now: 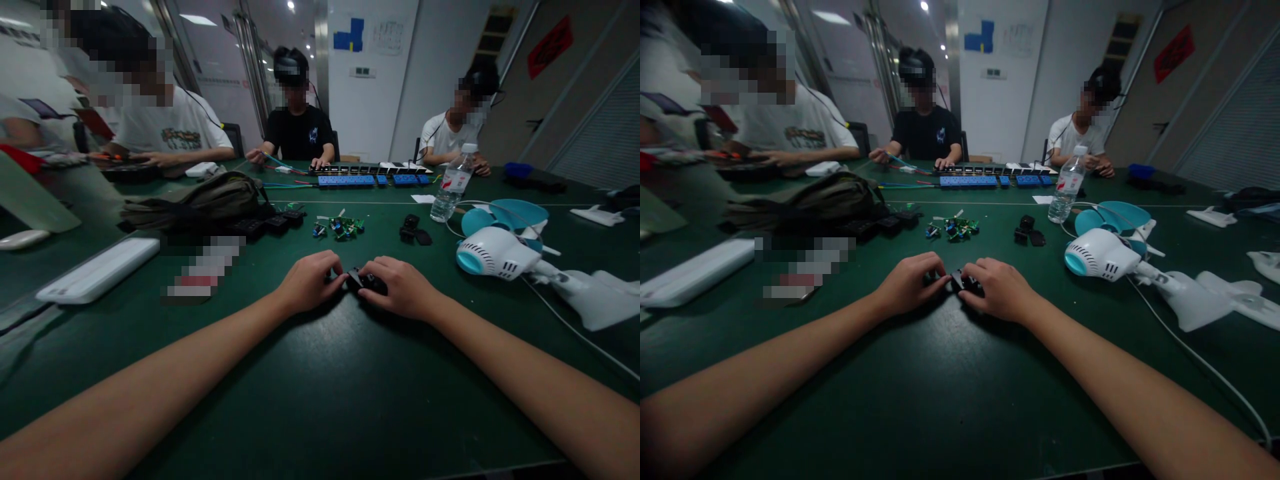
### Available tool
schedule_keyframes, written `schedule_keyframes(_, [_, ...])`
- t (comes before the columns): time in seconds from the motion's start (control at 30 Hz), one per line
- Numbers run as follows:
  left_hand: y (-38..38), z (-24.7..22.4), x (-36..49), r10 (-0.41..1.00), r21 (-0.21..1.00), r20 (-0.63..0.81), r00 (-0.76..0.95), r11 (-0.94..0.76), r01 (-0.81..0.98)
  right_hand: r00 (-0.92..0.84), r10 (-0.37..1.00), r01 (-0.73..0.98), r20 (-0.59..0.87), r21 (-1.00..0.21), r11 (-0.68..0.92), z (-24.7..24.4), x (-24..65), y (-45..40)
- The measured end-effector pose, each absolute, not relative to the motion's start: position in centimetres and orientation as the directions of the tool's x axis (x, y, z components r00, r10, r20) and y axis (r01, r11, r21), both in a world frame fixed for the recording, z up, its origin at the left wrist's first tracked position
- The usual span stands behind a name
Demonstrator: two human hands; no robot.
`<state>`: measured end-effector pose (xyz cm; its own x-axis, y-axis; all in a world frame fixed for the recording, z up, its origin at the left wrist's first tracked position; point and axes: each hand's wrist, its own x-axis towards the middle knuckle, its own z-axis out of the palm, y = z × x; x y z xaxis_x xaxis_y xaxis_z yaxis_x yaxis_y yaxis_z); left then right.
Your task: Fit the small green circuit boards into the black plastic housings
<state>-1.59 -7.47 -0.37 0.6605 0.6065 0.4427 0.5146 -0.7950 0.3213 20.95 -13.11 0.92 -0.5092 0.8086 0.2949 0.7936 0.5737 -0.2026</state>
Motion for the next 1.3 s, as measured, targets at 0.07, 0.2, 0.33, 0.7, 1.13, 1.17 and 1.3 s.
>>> schedule_keyframes(0.07, [-7.4, -0.3, -1.6, 0.635, 0.325, 0.423, 0.646, -0.772, 0.547, -0.488, 0.824, 0.822, 0.288, -0.167, 0.545, 1.0, 20.6, -13.2])
schedule_keyframes(0.2, [-6.8, -0.3, -1.9, 0.702, 0.311, 0.387, 0.598, -0.710, 0.632, -0.444, 0.862, 0.876, 0.246, -0.084, 0.475, 1.6, 20.4, -13.4])
schedule_keyframes(0.33, [-5.8, -0.2, -2.6, 0.806, 0.259, 0.323, 0.496, -0.579, 0.773, -0.269, 0.947, 0.961, 0.175, -0.022, 0.277, 2.8, 21.6, -13.2])
schedule_keyframes(0.7, [-3.4, 1.2, -5.4, 0.950, 0.099, 0.204, 0.238, -0.262, 0.960, 0.223, 0.975, 0.970, 0.006, 0.098, -0.223, 4.4, 26.7, -11.8])
schedule_keyframes(1.13, [-3.2, 1.0, -6.5, 0.952, -0.136, 0.299, 0.062, -0.022, 0.990, 0.179, 0.975, 0.971, 0.131, 0.135, -0.196, 3.6, 26.7, -11.3])
schedule_keyframes(1.17, [-3.3, 1.1, -6.4, 0.950, -0.143, 0.304, 0.070, -0.027, 0.989, 0.182, 0.974, 0.969, 0.137, 0.141, -0.201, 3.6, 26.8, -11.3])
schedule_keyframes(1.3, [-3.5, 1.3, -6.2, 0.934, -0.152, 0.340, 0.110, -0.061, 0.987, 0.166, 0.971, 0.971, 0.173, 0.145, -0.191, 3.5, 26.8, -11.3])
